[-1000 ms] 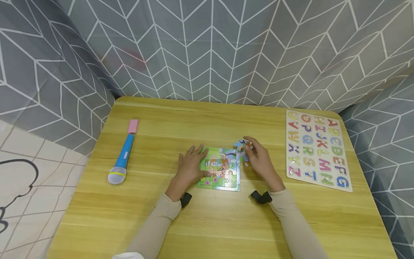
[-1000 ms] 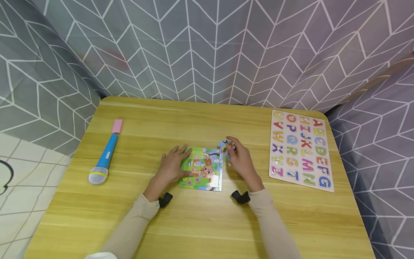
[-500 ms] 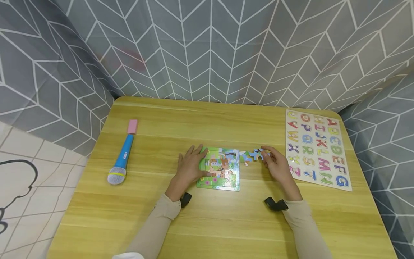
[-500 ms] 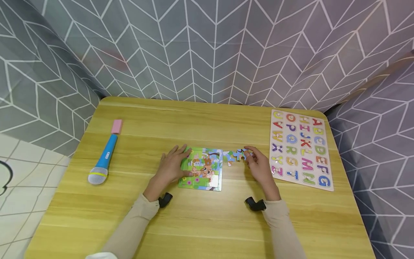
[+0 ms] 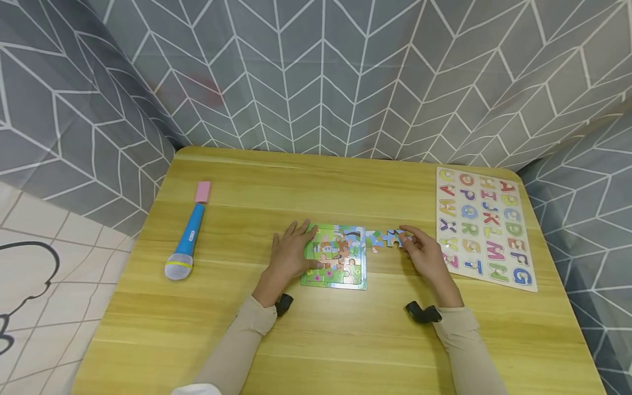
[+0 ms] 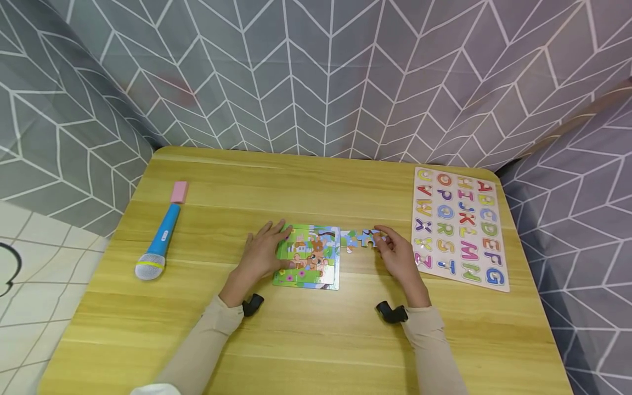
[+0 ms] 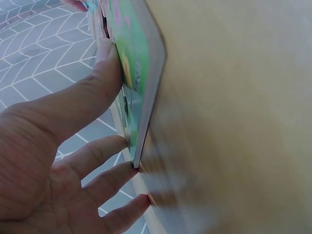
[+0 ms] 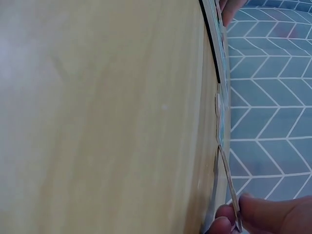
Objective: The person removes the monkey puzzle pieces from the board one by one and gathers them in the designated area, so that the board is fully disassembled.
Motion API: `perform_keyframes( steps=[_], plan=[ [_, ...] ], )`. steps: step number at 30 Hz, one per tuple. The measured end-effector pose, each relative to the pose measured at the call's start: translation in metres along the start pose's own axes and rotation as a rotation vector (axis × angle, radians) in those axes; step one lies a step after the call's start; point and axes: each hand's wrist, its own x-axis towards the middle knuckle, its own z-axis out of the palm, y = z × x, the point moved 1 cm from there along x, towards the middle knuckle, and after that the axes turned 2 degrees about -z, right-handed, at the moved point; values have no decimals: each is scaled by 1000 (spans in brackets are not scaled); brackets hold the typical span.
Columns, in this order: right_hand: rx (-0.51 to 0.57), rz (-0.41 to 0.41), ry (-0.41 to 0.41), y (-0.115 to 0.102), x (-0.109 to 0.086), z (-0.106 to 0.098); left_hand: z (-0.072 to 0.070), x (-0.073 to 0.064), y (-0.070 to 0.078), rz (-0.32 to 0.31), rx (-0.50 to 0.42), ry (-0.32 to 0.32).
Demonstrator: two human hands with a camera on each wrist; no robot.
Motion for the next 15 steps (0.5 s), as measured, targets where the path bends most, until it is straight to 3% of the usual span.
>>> perform_keyframes(
  steps=[10,15],
  plan=[
    [-157,-12,46,1,0,-2,2,0,-3,-4,-13,-9],
    [-269,-44,117,-7,-3,-2,1,0,-4,8,-20,-13]
  ],
)
